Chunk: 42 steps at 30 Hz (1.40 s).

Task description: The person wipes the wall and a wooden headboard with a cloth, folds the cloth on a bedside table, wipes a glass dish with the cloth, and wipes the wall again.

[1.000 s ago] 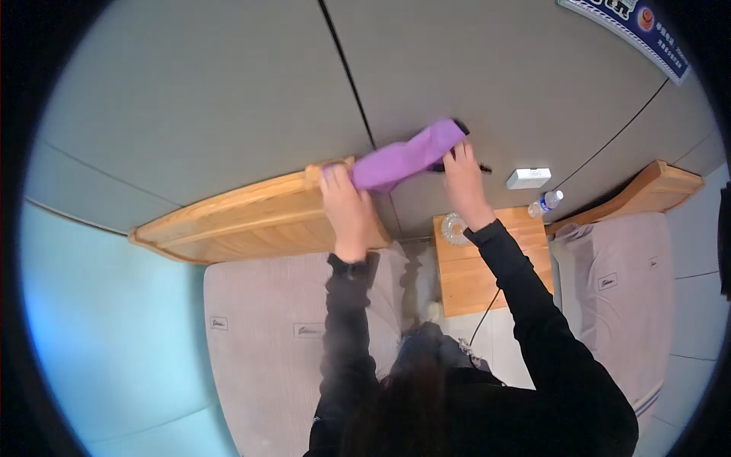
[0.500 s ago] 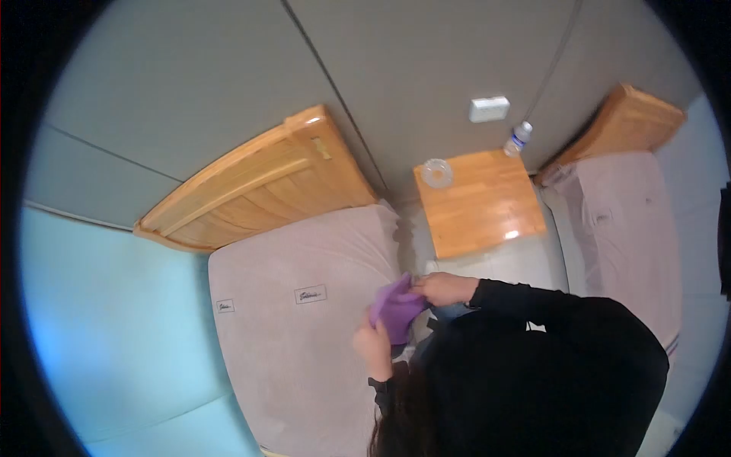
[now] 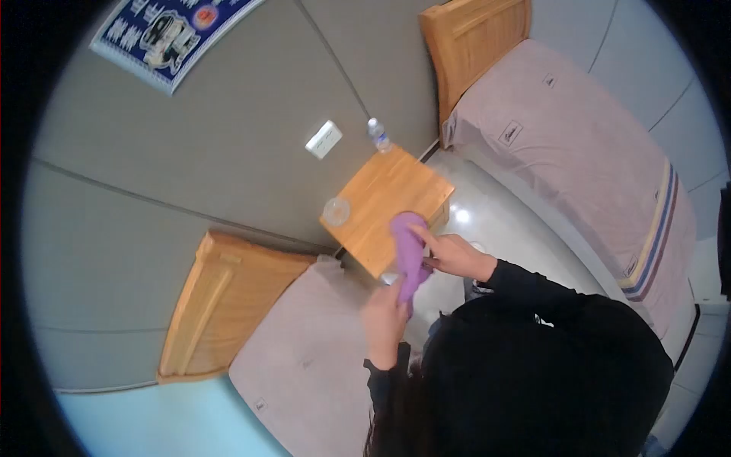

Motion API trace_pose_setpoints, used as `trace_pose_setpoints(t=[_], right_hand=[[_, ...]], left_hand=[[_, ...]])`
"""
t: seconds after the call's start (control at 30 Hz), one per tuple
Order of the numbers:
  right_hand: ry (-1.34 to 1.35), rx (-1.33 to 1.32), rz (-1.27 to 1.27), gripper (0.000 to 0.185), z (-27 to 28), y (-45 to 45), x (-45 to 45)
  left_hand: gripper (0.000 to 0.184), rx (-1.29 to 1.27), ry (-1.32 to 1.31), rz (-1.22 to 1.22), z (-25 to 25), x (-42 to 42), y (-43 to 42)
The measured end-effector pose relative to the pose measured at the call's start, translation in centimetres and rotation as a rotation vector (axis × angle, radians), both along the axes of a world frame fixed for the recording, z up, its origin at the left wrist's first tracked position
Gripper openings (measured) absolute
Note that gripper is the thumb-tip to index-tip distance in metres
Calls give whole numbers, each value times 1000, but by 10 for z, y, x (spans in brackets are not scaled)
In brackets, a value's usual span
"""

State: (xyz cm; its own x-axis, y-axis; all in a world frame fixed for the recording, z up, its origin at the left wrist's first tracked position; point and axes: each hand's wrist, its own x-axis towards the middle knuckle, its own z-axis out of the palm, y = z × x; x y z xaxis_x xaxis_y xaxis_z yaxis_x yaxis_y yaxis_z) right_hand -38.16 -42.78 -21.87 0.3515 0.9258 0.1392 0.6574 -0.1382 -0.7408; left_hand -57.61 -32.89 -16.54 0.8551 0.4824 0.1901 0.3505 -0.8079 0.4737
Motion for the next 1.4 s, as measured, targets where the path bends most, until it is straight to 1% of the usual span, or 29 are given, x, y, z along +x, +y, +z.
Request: trace_pose_setpoints(t=[0.07,0.17,0.23,0.27,0.3,0.37,0.47,0.57,0.6,0.63,0.7,0.77,0.8,0.87,0.93,0.97,1.0,1.03,1.13,1.2,1.23,1.3,1.33,1.4], right_hand=[[17,-40,-115,63,5,-14,54],[-148,-67,-180,49,-2,-53,119],[-209,-95,-234,40,-16,-84,169],[-238,-112,-258,35,-21,-101,193],[-214,-63,-319,33,-26,-124,219],[-176,14,-445,30,-17,-162,256],[-161,-70,-630,31,-13,-212,304],[-114,-84,-784,33,-6,-243,328],[-122,-93,-798,33,-1,-249,337],[22,-86,-833,33,3,-250,344],[322,-73,-894,33,8,-242,355],[354,-9,-873,35,-11,-230,367],[366,21,-862,37,-16,-222,377],[367,13,-792,40,-14,-200,402],[351,-3,-712,44,-12,-175,429],[378,-6,-698,45,-7,-162,444],[406,-6,-684,45,-1,-146,458],[434,-4,-669,46,3,-131,474],[340,42,-632,47,6,-80,523],[406,-23,-624,48,24,-46,548],[436,-58,-618,49,33,-32,562],[424,12,-555,48,39,-4,588],[424,48,-524,47,40,9,598],[204,122,-522,45,38,34,618]], left_hand=[[45,32,-10,-43,8,54,-6],[46,54,-2,-131,6,125,-26],[45,68,-25,-217,1,181,-36],[43,73,6,-217,0,209,-42],[43,80,-28,-220,-4,240,-56],[41,73,-103,-235,2,292,-69],[44,143,-99,-352,15,357,-89],[43,100,-65,-347,1,393,-100],[42,65,-74,-337,-1,408,-101],[41,28,-74,-326,-3,417,-100],[39,-17,-16,-286,-7,429,-94],[37,-28,54,-231,-11,448,-84],[36,-40,40,-207,-17,460,-75],[36,-67,9,-160,-32,481,-52],[35,-89,81,-103,-36,504,-28],[35,-98,112,-74,-38,517,-14],[34,-160,105,-42,-45,531,0],[34,-133,81,-39,-52,545,14],[35,-40,5,-55,-66,584,65],[35,10,-60,-97,-66,609,92],[35,-54,-112,-58,-63,620,104],[35,-169,-221,14,-53,645,130],[36,-182,-198,37,-48,656,143],[36,-218,-135,82,-40,673,162]])
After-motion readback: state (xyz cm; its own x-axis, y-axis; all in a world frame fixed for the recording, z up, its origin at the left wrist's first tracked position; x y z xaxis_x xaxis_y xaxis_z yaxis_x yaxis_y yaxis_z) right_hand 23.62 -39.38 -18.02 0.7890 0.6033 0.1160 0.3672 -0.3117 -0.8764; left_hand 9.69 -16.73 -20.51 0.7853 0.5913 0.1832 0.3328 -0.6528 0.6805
